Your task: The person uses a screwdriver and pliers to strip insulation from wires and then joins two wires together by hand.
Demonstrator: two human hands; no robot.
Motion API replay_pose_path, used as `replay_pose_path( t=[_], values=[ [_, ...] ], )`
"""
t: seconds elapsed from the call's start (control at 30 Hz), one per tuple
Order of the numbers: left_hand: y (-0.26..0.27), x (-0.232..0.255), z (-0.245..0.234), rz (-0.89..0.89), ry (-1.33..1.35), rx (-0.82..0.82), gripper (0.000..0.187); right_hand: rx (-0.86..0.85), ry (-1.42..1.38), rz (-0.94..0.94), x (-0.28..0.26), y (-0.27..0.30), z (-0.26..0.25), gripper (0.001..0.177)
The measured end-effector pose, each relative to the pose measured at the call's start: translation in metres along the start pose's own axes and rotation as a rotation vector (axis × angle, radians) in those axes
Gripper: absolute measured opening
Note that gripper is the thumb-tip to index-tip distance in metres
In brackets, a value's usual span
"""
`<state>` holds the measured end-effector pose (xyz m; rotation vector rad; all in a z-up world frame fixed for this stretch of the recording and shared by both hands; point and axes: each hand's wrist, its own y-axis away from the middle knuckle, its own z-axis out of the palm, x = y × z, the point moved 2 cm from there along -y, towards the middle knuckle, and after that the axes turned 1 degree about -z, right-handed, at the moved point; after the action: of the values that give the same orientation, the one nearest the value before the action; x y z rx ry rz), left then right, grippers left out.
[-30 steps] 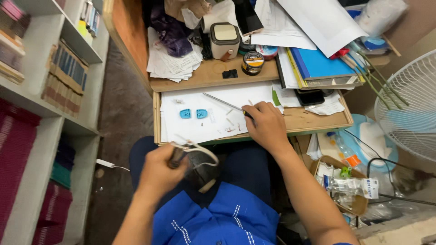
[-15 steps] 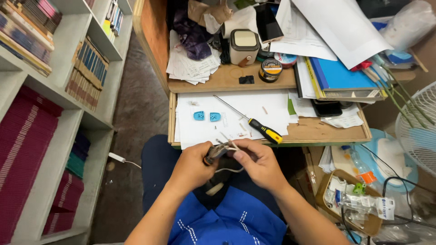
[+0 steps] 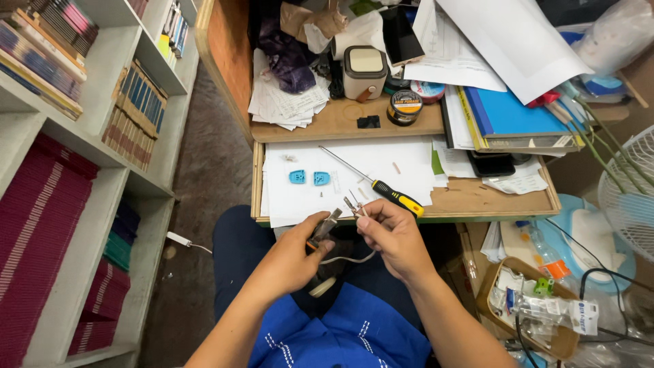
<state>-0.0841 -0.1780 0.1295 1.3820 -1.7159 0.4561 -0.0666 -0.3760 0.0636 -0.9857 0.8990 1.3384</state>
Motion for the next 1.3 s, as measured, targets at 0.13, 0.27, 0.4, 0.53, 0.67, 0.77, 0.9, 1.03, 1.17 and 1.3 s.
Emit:
replay_pose_path(
  t=[0.13, 0.27, 0.4, 0.53, 0.67, 0.77, 0.9, 1.03, 1.17, 1.3],
  values=[
    [-0.015, -0.002, 0.006, -0.062, 0.172, 0.021, 0.053, 0.019, -0.043, -0.047, -0.002, 0.001, -0.002, 0.008],
    [-0.043, 0.006, 0.015, -0.154, 0.502, 0.061, 0.055, 0.070, -0.060, -0.125, -0.008, 0.003, -0.011, 0.005],
    [-0.113, -0.005, 0.055, -0.053, 0.727, 0.131, 0.084, 0.136, -0.017, -0.221, -0.024, 0.003, -0.026, 0.005],
    [-0.136, 0.037, 0.080, -0.075, 0.904, 0.097, 0.077, 0.198, 0.002, -0.244, -0.042, 0.002, -0.046, 0.006],
    [-0.138, 0.081, 0.079, -0.112, 0.360, 0.061, 0.102, 0.270, 0.003, -0.271, -0.056, 0.004, -0.063, 0.007],
    [-0.159, 0.083, 0.102, -0.079, 0.225, 0.064, 0.105, 0.301, -0.006, -0.290, -0.053, 0.004, -0.073, 0.007],
    [-0.200, 0.063, 0.150, 0.130, 0.280, 0.354, 0.055, 0.294, -0.045, -0.231, -0.051, 0.004, -0.080, 0.008],
    [-0.187, 0.079, 0.138, 0.027, 0.258, 0.269, 0.068, 0.294, -0.035, -0.275, -0.061, 0.003, -0.075, 0.004],
    [-0.172, 0.094, 0.122, -0.008, 0.010, 0.121, 0.054, 0.293, -0.057, -0.227, -0.059, 0.001, -0.078, 0.004],
    [-0.184, 0.070, 0.134, 0.266, -0.329, 0.341, 0.046, 0.295, -0.069, -0.213, -0.054, -0.003, -0.079, 0.005]
  ],
)
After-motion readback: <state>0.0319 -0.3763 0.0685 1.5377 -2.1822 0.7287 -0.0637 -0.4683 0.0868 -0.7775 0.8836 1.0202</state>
